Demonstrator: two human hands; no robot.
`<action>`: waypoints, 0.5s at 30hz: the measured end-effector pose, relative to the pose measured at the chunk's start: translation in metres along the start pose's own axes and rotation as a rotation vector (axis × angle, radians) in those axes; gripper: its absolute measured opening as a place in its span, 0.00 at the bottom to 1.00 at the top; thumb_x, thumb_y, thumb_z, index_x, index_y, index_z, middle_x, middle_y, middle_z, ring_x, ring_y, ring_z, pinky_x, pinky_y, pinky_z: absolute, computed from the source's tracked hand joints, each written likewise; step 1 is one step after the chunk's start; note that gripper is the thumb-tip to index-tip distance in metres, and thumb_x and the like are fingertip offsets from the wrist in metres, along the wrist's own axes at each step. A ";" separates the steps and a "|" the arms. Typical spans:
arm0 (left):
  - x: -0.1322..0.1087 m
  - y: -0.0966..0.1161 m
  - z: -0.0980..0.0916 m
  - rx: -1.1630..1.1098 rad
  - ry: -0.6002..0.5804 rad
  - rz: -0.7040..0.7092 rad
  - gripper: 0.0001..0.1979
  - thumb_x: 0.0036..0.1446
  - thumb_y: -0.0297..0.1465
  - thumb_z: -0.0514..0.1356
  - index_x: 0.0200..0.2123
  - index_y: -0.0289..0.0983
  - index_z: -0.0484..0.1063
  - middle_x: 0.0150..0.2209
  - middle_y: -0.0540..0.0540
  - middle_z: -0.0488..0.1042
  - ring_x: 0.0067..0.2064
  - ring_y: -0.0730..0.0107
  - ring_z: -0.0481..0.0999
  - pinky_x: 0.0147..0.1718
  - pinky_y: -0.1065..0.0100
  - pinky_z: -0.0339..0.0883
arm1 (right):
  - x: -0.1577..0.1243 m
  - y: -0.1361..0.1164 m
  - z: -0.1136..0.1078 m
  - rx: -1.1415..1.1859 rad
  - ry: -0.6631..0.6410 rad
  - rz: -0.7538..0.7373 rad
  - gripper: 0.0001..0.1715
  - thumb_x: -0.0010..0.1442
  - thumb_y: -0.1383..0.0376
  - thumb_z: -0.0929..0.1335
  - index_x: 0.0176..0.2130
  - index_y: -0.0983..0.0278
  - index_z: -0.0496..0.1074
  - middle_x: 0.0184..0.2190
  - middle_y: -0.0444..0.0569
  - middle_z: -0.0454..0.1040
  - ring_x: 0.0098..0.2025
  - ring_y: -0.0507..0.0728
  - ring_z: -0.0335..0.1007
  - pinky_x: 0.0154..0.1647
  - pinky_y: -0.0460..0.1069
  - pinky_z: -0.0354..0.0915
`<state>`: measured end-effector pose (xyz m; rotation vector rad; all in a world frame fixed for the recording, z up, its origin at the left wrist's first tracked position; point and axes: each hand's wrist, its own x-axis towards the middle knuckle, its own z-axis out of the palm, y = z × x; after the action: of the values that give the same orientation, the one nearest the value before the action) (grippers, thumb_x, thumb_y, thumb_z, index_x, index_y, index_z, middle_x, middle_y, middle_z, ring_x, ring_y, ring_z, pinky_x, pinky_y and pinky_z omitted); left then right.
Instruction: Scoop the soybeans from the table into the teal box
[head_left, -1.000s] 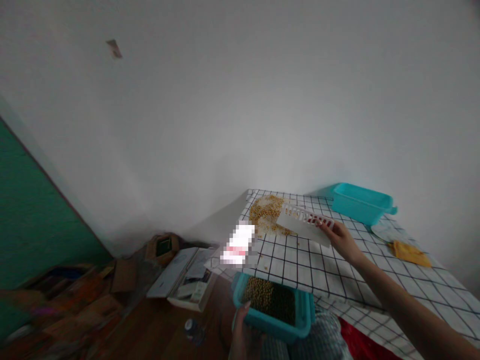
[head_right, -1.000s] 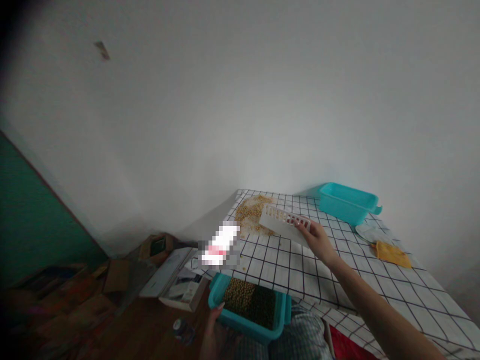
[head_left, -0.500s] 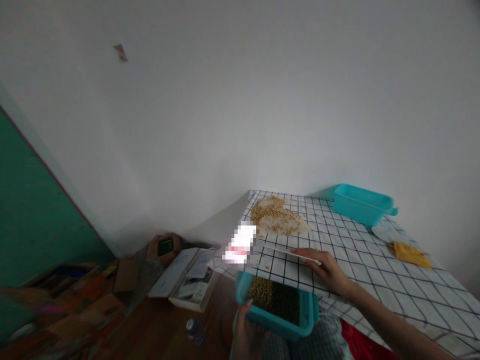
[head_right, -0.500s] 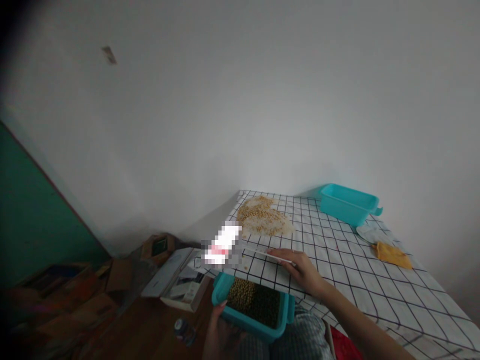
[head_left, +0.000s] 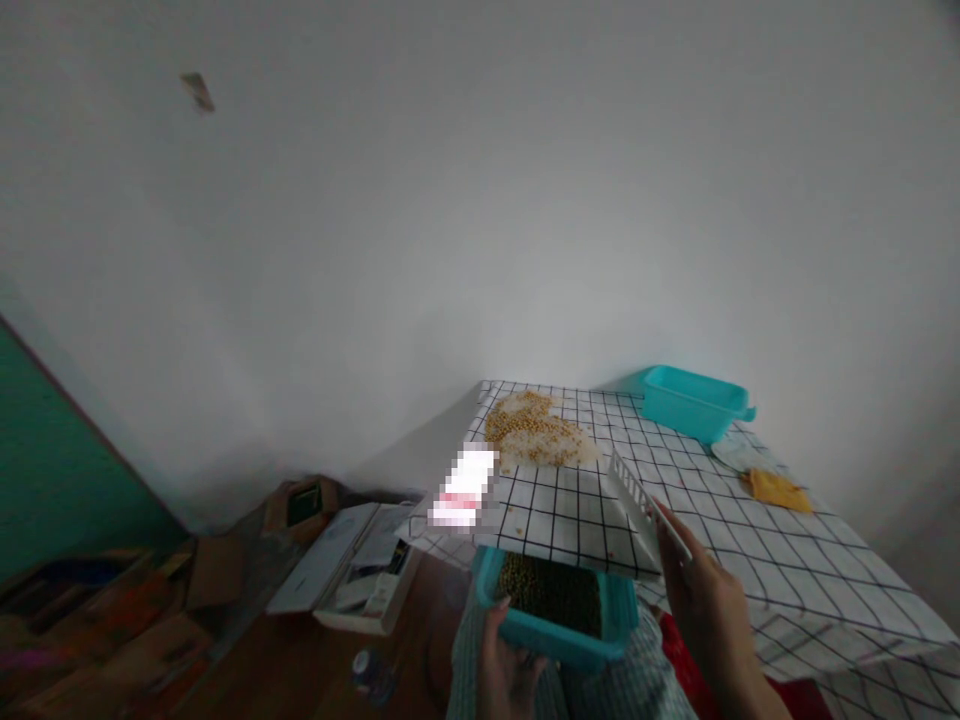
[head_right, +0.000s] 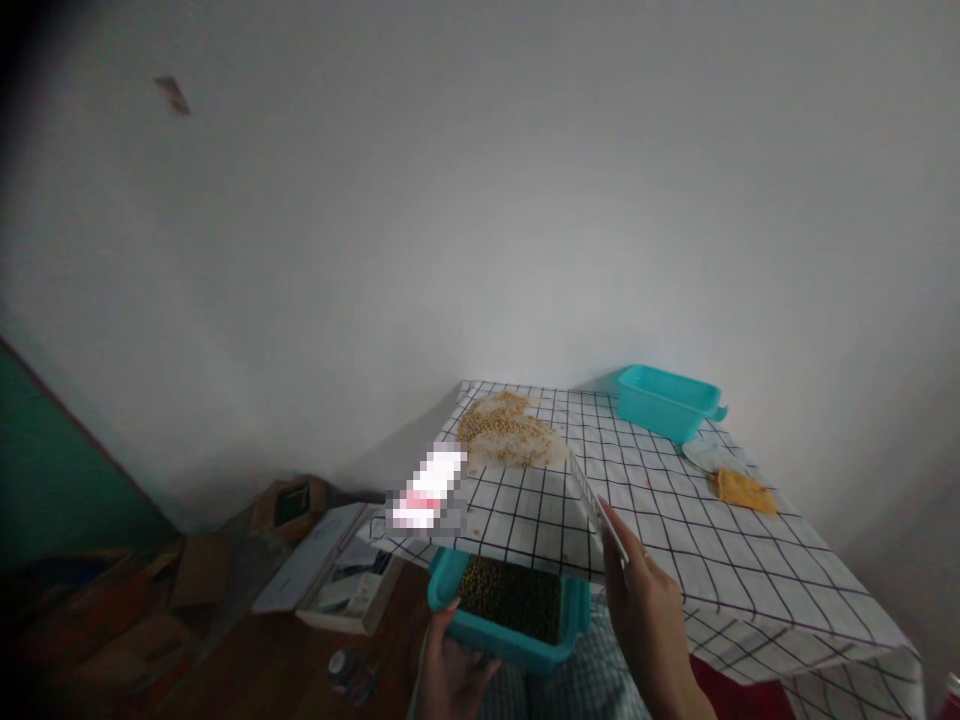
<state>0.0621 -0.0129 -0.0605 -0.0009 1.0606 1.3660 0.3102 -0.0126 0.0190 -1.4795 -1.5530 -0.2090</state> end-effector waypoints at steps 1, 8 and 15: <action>-0.001 -0.005 0.000 -0.050 -0.007 -0.025 0.16 0.65 0.40 0.69 0.52 0.42 0.77 0.44 0.38 0.88 0.37 0.53 0.87 0.32 0.60 0.80 | -0.007 -0.004 -0.001 -0.027 -0.009 -0.009 0.29 0.84 0.60 0.65 0.76 0.56 0.78 0.49 0.54 0.94 0.33 0.67 0.93 0.31 0.54 0.87; 0.013 -0.029 -0.006 -0.049 0.026 -0.108 0.23 0.61 0.43 0.72 0.56 0.40 0.79 0.51 0.32 0.88 0.45 0.43 0.89 0.39 0.51 0.83 | -0.045 -0.049 0.026 0.034 -0.112 -0.155 0.47 0.75 0.75 0.61 0.84 0.51 0.66 0.68 0.53 0.86 0.55 0.66 0.93 0.49 0.56 0.90; 0.020 0.001 -0.013 -0.121 -0.009 -0.123 0.19 0.65 0.38 0.69 0.58 0.42 0.79 0.47 0.38 0.90 0.42 0.48 0.90 0.38 0.55 0.84 | -0.004 -0.066 0.021 0.340 -0.317 -0.230 0.40 0.78 0.73 0.65 0.81 0.49 0.72 0.70 0.51 0.84 0.67 0.64 0.87 0.63 0.56 0.84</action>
<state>0.0499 -0.0043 -0.0790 -0.1470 0.9538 1.3157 0.2430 -0.0179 0.0361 -1.1034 -1.9059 0.1615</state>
